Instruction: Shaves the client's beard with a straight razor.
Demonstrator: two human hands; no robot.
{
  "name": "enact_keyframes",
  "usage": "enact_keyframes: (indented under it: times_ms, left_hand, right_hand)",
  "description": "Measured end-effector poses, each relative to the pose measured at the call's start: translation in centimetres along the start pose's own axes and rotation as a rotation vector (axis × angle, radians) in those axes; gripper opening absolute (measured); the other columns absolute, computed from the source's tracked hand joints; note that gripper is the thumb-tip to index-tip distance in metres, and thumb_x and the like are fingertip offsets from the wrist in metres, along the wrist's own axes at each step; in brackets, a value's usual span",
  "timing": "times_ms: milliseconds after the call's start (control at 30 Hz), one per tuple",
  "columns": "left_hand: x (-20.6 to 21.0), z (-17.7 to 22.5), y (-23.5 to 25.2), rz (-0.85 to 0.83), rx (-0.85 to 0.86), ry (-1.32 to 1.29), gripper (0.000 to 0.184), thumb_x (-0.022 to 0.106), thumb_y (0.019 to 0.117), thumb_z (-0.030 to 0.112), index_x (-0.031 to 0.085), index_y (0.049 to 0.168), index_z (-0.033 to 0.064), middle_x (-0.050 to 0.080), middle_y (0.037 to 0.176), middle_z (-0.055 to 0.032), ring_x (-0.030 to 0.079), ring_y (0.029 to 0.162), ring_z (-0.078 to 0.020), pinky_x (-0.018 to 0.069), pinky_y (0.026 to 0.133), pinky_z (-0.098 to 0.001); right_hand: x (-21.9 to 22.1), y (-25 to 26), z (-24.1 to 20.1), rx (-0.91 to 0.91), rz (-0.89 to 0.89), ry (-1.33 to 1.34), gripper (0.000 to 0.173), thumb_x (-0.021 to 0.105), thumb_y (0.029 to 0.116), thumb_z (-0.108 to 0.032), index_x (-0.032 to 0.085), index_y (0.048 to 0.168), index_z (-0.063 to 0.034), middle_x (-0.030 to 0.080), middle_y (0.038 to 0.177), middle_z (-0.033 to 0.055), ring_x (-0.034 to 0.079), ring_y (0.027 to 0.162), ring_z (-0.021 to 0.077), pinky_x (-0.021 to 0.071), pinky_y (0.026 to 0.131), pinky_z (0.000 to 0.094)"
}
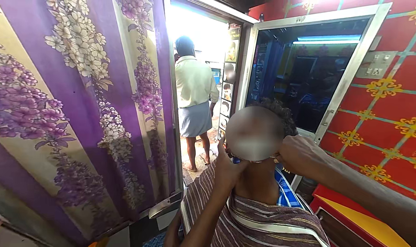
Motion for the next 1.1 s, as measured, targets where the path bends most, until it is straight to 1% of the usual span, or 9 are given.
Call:
enact_keyframes:
  times_ms: [133, 333, 400, 500, 733, 800, 867, 967, 1100]
  left_hand:
    - [0.0, 0.1, 0.0, 0.004, 0.012, 0.008, 0.117, 0.093, 0.0679, 0.033, 0.023, 0.161, 0.0177, 0.062, 0.129, -0.0161, 0.066, 0.111, -0.0245, 0.0554, 0.095, -0.0452]
    - [0.1, 0.2, 0.1, 0.005, 0.053, -0.063, 0.119, 0.095, 0.0667, 0.036, 0.024, 0.160, 0.0144, 0.060, 0.133, -0.0171, 0.065, 0.113, -0.0229, 0.0553, 0.097, -0.0424]
    - [0.1, 0.2, 0.1, 0.006, 0.052, -0.057, 0.120, 0.095, 0.0665, 0.036, 0.023, 0.160, 0.0132, 0.060, 0.133, -0.0174, 0.065, 0.114, -0.0231, 0.0547, 0.098, -0.0420]
    - [0.2, 0.2, 0.0, -0.002, 0.049, -0.068, 0.117, 0.093, 0.0676, 0.026, 0.022, 0.160, 0.0125, 0.059, 0.133, -0.0175, 0.064, 0.115, -0.0231, 0.0550, 0.098, -0.0416]
    - [0.2, 0.5, 0.1, -0.007, 0.063, -0.086, 0.119, 0.095, 0.0673, 0.034, 0.023, 0.159, 0.0102, 0.060, 0.132, -0.0170, 0.065, 0.114, -0.0209, 0.0553, 0.098, -0.0382]
    - [0.2, 0.6, -0.2, -0.026, 0.050, -0.109, 0.115, 0.093, 0.0719, 0.033, 0.022, 0.160, 0.0102, 0.061, 0.132, -0.0175, 0.065, 0.115, -0.0217, 0.0551, 0.098, -0.0396]
    - [0.3, 0.9, -0.5, -0.037, 0.018, -0.184, 0.110, 0.089, 0.0759, 0.033, 0.022, 0.159, 0.0101, 0.061, 0.131, -0.0183, 0.066, 0.114, -0.0225, 0.0564, 0.096, -0.0403]
    - [0.3, 1.2, -0.4, -0.002, -0.029, -0.175, 0.110, 0.090, 0.0763, 0.039, 0.022, 0.159, 0.0112, 0.059, 0.134, -0.0194, 0.063, 0.117, -0.0252, 0.0548, 0.097, -0.0439]
    - [0.9, 0.7, 0.1, -0.007, -0.047, -0.128, 0.112, 0.091, 0.0754, 0.032, 0.020, 0.160, 0.0157, 0.059, 0.134, -0.0196, 0.063, 0.118, -0.0283, 0.0539, 0.097, -0.0482]
  right_hand:
    - [1.0, 0.4, -0.2, -0.108, -0.081, 0.043, 0.020, 0.062, 0.1010, -0.029, 0.077, 0.107, -0.0171, 0.072, 0.101, 0.0106, 0.068, 0.099, 0.0326, 0.0523, 0.083, 0.0560]
    - [0.1, 0.4, 0.6, -0.028, -0.031, 0.073, 0.021, 0.060, 0.1023, -0.030, 0.074, 0.106, -0.0147, 0.072, 0.098, 0.0106, 0.069, 0.097, 0.0317, 0.0531, 0.081, 0.0539]
    - [0.1, 0.5, 0.6, -0.051, -0.044, 0.084, 0.021, 0.061, 0.1019, -0.030, 0.075, 0.106, -0.0153, 0.072, 0.098, 0.0098, 0.069, 0.097, 0.0311, 0.0532, 0.081, 0.0545]
    - [0.9, 0.2, -0.3, -0.151, -0.128, 0.110, 0.023, 0.062, 0.1021, -0.030, 0.077, 0.106, -0.0127, 0.073, 0.098, 0.0104, 0.069, 0.096, 0.0310, 0.0523, 0.084, 0.0559]
    - [-0.1, 1.0, 0.4, -0.110, -0.085, 0.091, 0.024, 0.060, 0.1027, -0.031, 0.076, 0.107, -0.0137, 0.072, 0.099, 0.0101, 0.068, 0.097, 0.0305, 0.0526, 0.082, 0.0545]
    - [-0.3, 0.6, 0.0, -0.198, -0.107, 0.162, 0.023, 0.061, 0.1031, -0.031, 0.077, 0.106, -0.0140, 0.073, 0.094, 0.0068, 0.069, 0.091, 0.0261, 0.0525, 0.082, 0.0523]
    - [-1.1, -0.3, 0.1, -0.298, -0.103, 0.307, 0.022, 0.063, 0.1035, -0.031, 0.077, 0.105, -0.0141, 0.074, 0.088, 0.0027, 0.069, 0.079, 0.0189, 0.0549, 0.078, 0.0468]
    - [-3.1, -0.3, 1.6, -0.265, 0.014, 0.308, 0.018, 0.065, 0.1021, -0.030, 0.077, 0.094, -0.0186, 0.072, 0.080, -0.0027, 0.068, 0.072, 0.0136, 0.0557, 0.071, 0.0417]
    - [-1.1, 1.2, 1.3, -0.233, -0.059, 0.172, 0.020, 0.066, 0.1004, -0.034, 0.078, 0.094, -0.0190, 0.072, 0.083, 0.0008, 0.068, 0.079, 0.0206, 0.0532, 0.075, 0.0508]
Point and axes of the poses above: each hand's wrist, its own y-axis towards the middle knuckle, its own x-axis out of the palm, z = x × y, the point moved 9 cm from there along y, towards the middle knuckle
